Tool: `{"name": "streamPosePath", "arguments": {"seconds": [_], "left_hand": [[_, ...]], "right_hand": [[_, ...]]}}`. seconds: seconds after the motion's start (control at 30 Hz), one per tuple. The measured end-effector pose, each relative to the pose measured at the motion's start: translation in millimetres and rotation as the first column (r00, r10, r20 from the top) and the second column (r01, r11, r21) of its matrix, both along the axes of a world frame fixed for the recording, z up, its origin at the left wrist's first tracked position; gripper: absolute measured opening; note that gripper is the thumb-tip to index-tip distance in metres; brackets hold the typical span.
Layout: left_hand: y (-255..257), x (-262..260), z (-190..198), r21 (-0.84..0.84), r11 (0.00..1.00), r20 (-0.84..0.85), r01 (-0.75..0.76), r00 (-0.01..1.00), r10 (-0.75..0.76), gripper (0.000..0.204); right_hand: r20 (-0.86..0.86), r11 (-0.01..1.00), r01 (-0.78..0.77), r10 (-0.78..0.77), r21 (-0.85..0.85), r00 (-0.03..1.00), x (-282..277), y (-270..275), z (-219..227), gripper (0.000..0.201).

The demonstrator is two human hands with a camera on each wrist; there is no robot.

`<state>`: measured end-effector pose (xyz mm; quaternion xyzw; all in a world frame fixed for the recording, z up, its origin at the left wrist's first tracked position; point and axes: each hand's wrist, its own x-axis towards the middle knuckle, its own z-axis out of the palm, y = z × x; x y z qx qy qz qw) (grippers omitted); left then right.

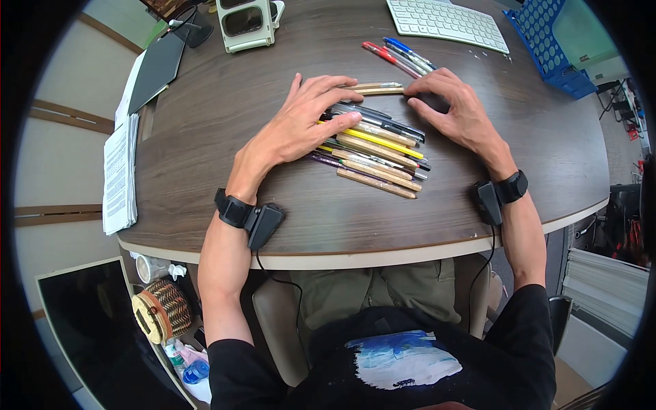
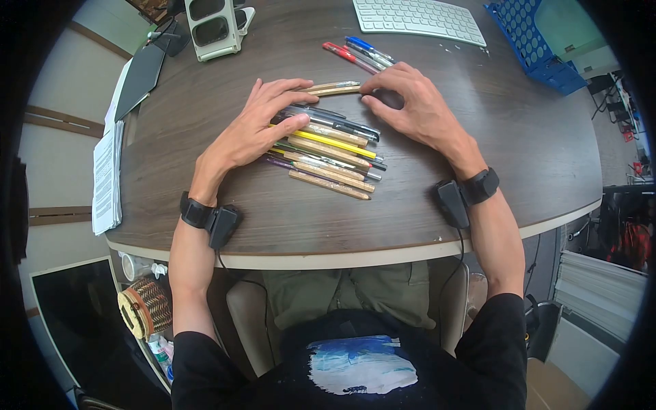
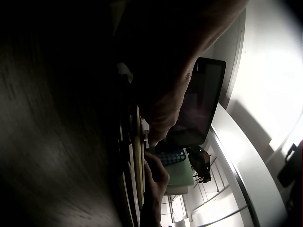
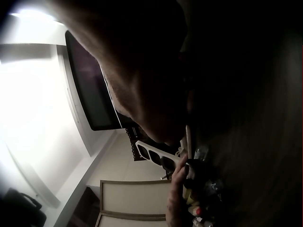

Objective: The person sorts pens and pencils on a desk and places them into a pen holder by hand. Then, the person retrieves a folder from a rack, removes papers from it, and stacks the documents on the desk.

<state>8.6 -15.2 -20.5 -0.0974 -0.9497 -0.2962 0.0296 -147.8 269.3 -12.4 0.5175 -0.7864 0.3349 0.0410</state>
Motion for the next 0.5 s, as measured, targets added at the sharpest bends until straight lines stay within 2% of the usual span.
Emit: {"name": "streamPosePath", "arguments": {"seconds": [0.27, 0.4, 0.47, 0.5], "left_hand": [[2.0, 0.2, -3.7, 0.033, 0.999, -0.013, -0.042, 0.999, 0.042, 0.057], [-3.7, 0.3, -1.2, 0.002, 0.986, -0.032, -0.166, 0.986, 0.166, 0.053], [-7.1, 0.2, -1.1, -0.017, 0.978, -0.047, -0.209, 0.977, 0.208, 0.052], [-7.9, 0.1, -1.7, -0.014, 0.961, -0.069, -0.276, 0.959, 0.275, 0.052]], "right_hand": [[0.0, 0.999, -0.006, 0.006, -0.043, 1.0, 0.3, 0.0, 2.1, 0.015], [0.0, 0.999, -0.037, 0.037, -0.021, 0.999, -0.4, 1.0, 2.4, 0.013], [0.063, 0.996, -0.084, 0.085, -0.017, 0.994, 1.2, 0.6, 1.8, 0.013], [0.062, 0.996, -0.084, 0.085, -0.017, 0.994, 1.8, 0.1, 1.3, 0.013]]}}
